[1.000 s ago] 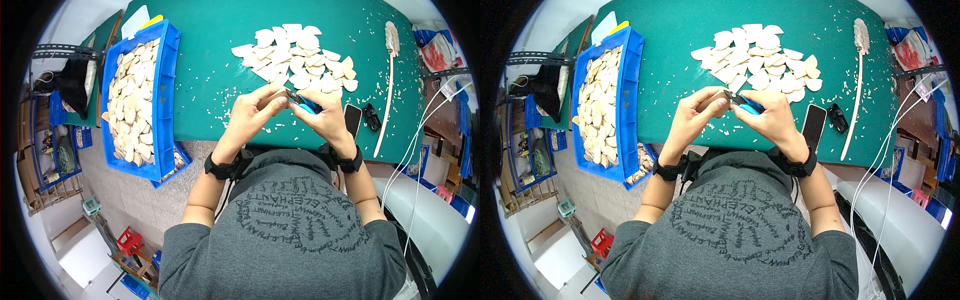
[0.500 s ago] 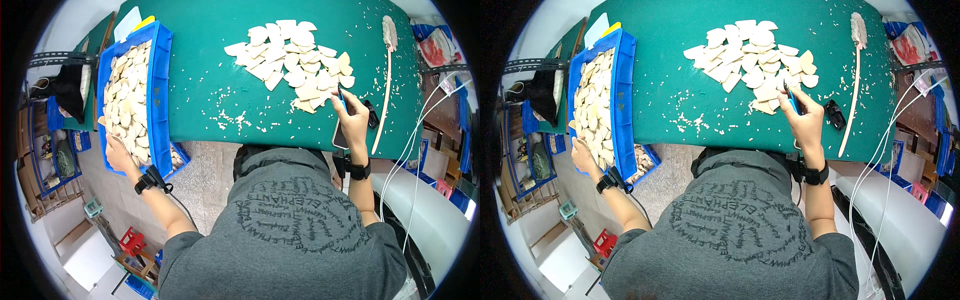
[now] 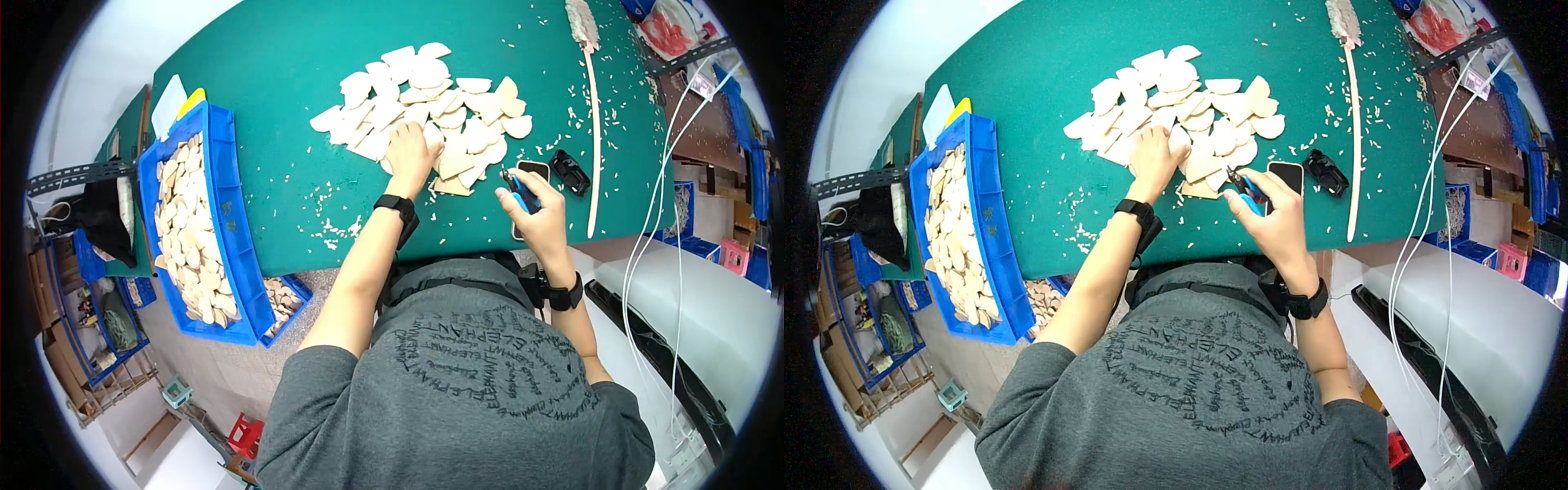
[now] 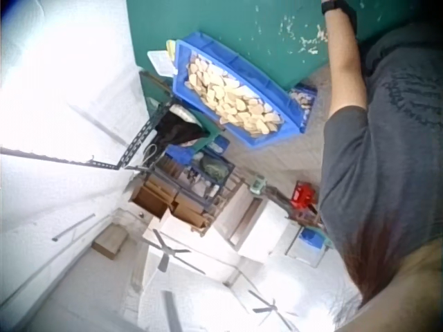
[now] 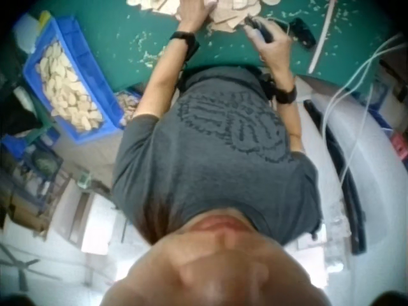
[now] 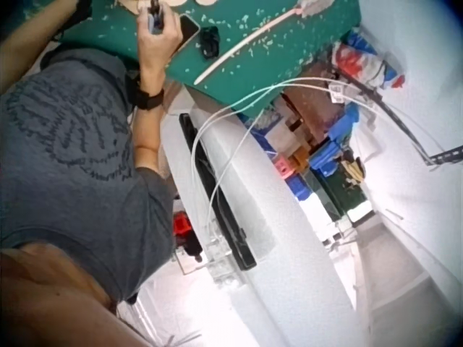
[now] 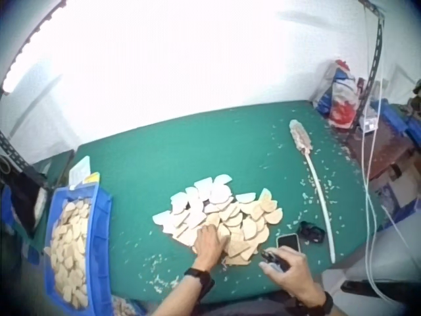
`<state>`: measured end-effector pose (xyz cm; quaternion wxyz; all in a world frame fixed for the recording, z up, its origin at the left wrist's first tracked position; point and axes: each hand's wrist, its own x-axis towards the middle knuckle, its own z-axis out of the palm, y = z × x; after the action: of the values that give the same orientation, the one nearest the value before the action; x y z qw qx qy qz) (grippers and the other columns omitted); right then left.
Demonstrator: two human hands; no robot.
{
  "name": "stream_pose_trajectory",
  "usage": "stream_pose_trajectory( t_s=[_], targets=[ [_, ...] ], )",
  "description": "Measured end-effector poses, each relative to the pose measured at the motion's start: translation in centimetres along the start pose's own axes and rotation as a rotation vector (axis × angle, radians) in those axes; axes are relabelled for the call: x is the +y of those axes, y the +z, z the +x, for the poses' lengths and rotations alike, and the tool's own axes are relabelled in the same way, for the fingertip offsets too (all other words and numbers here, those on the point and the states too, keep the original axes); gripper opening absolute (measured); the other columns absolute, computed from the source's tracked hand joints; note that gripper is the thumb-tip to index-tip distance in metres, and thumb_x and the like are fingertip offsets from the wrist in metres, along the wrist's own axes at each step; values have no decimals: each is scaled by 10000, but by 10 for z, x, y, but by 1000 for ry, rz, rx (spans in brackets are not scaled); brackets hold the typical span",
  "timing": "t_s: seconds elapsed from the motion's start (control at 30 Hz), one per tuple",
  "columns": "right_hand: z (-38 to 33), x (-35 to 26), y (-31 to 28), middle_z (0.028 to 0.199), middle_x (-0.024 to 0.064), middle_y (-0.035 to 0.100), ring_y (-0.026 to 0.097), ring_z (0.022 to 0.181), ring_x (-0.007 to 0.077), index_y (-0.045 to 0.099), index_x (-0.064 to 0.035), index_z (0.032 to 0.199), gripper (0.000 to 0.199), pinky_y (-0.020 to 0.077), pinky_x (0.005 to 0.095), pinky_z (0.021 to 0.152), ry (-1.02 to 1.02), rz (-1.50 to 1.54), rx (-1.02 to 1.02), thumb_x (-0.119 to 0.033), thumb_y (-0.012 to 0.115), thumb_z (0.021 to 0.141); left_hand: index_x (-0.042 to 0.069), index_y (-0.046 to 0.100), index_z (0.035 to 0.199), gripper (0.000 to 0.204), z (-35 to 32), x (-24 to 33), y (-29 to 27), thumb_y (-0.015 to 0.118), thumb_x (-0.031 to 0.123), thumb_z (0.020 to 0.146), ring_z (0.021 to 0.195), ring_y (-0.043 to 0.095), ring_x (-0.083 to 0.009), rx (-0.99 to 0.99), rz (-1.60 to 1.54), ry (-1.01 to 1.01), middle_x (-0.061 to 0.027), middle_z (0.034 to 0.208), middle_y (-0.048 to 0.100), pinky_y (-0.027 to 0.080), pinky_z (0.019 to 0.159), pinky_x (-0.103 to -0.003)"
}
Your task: The person uses blue-handled pliers to trim the edges of small, light-colored wooden pieces. They pick up each piece from a pile on a green table, trim it, and place it into a blue crate. The process is repetitive and involves handling the pieces one at a time.
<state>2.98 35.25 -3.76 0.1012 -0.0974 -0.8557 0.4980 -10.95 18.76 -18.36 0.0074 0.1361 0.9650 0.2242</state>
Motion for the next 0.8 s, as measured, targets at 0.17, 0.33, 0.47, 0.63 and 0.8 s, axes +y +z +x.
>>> stream_pose_trajectory(
  t_s=[0.17, 0.33, 0.47, 0.63, 0.8],
  targets=[
    [4, 6, -3, 784, 88, 614, 572, 668, 156, 656, 11, 1002, 339, 467, 272, 631, 27, -38, -44, -215, 746, 766, 17, 556, 1016, 414, -4, -6, 8, 766, 214, 718, 861, 603, -316, -104, -280, -47, -164, 947, 608, 501, 704, -394],
    [20, 4, 8, 855, 104, 639, 605, 710, 168, 656, 1, 1027, 346, 492, 271, 667, -54, -66, -100, -211, 742, 768, 9, 555, 1192, 437, -24, 10, -45, 676, 114, 786, 804, 625, -191, -258, -968, -135, -109, 902, 639, 500, 735, -308],
    [31, -6, 18, 908, 117, 652, 626, 738, 174, 653, -8, 1044, 353, 507, 269, 691, -109, -18, -172, -208, 742, 768, 24, 584, 1213, 354, -49, 22, -101, 639, 125, 879, 917, 613, -124, -266, -1186, -116, -63, 1052, 652, 492, 815, -257],
    [35, -29, 30, 912, 108, 658, 622, 717, 180, 653, -34, 1044, 349, 497, 278, 648, -258, 23, -237, -217, 748, 763, 36, 616, 1174, 304, -73, 40, -159, 638, 169, 902, 947, 601, -107, -160, -1180, -99, -54, 1050, 654, 485, 823, -245],
    [35, -43, 41, 917, 125, 660, 628, 751, 214, 650, -23, 1038, 354, 495, 296, 645, -328, 16, -278, -224, 744, 763, 48, 634, 1151, 294, -83, 34, -175, 650, 188, 892, 948, 606, -117, -36, -1051, -48, -51, 1048, 658, 492, 813, -253]
  ],
)
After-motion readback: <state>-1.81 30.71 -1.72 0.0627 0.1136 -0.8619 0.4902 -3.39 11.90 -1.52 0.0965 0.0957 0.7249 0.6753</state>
